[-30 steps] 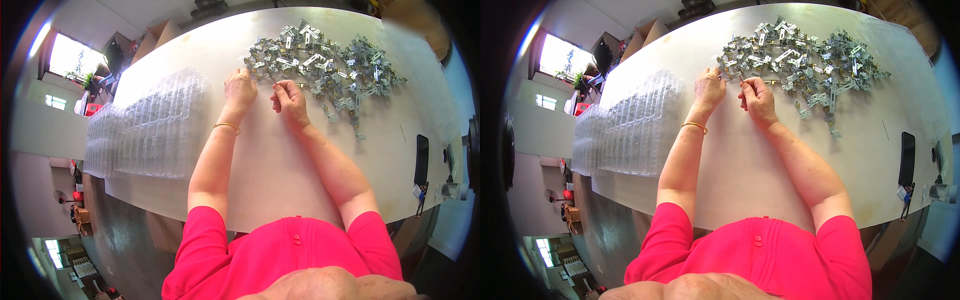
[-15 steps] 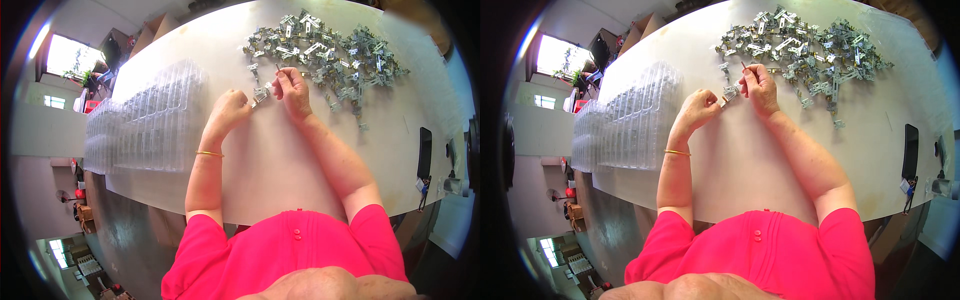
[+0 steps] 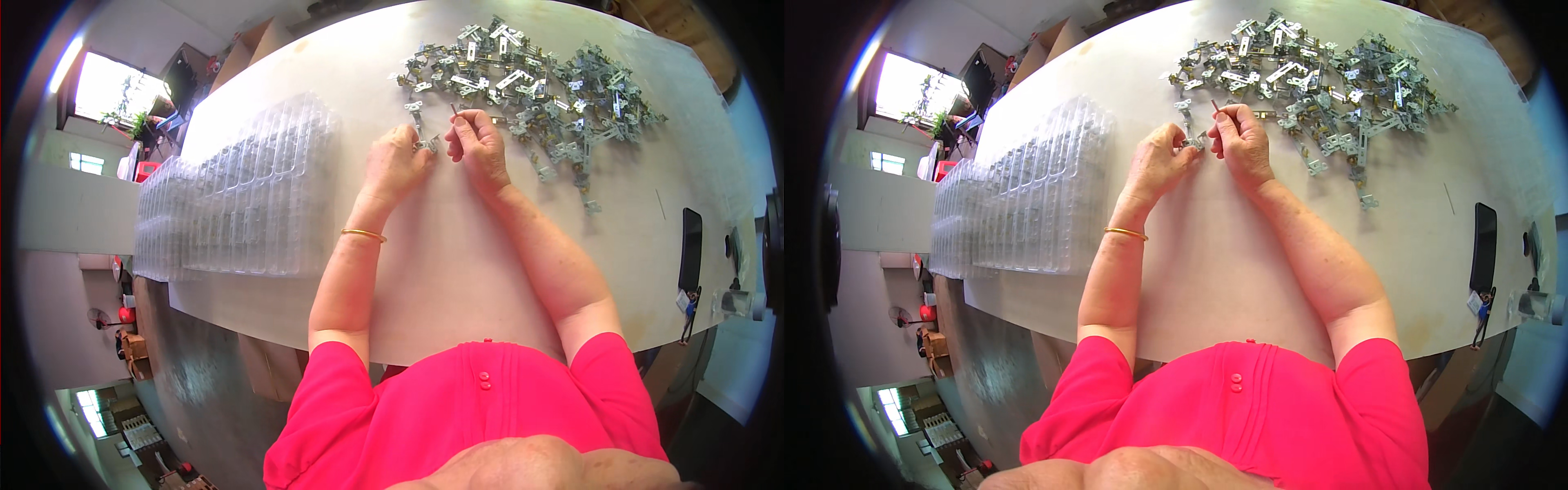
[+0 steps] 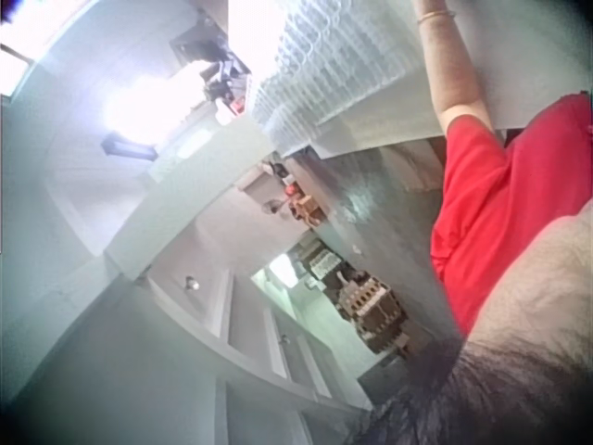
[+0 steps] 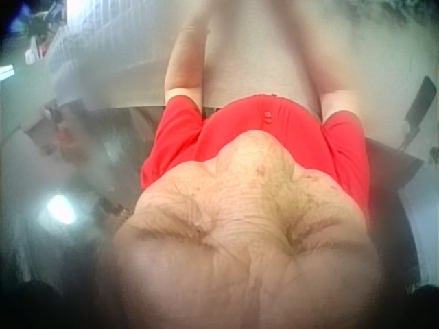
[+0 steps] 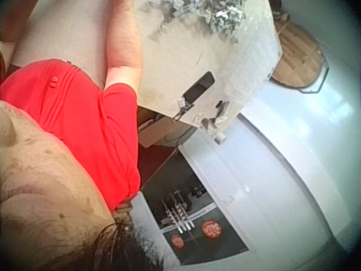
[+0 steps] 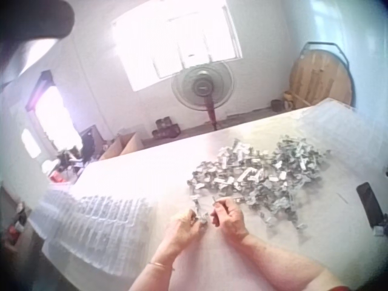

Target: Assembling small metal hinge components and placing them into organized plastic trays.

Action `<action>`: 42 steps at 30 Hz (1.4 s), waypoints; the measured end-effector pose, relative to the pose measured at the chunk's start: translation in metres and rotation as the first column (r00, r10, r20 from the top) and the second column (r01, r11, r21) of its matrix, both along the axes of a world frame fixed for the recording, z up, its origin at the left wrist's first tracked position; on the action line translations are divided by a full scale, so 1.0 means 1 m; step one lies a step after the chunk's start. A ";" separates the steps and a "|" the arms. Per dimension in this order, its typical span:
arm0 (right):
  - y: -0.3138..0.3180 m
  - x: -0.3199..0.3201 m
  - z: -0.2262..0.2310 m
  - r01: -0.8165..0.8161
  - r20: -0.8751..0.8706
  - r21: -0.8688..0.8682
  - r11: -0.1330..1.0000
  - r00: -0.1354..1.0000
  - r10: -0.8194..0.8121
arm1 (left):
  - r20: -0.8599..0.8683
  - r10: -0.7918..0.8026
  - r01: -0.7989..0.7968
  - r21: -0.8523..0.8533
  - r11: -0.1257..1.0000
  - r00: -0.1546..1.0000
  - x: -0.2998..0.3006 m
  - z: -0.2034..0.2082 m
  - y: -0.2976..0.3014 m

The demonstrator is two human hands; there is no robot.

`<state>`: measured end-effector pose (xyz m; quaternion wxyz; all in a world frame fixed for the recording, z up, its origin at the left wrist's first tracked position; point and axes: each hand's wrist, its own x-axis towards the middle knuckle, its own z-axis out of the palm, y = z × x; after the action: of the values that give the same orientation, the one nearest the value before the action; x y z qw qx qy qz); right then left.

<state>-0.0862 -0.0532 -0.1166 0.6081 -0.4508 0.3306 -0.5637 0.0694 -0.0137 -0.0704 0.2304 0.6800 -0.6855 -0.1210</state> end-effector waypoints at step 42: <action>0.017 0.004 0.011 -0.143 -0.275 -0.142 0.980 0.956 0.099 | -0.988 0.153 0.164 0.150 0.975 -0.003 0.014 -0.026 0.030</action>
<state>-0.0819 -0.0361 -0.1054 0.5534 -0.5893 0.3346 -0.4843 0.0832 0.0160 -0.0965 0.5695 0.4114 -0.3040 -0.6434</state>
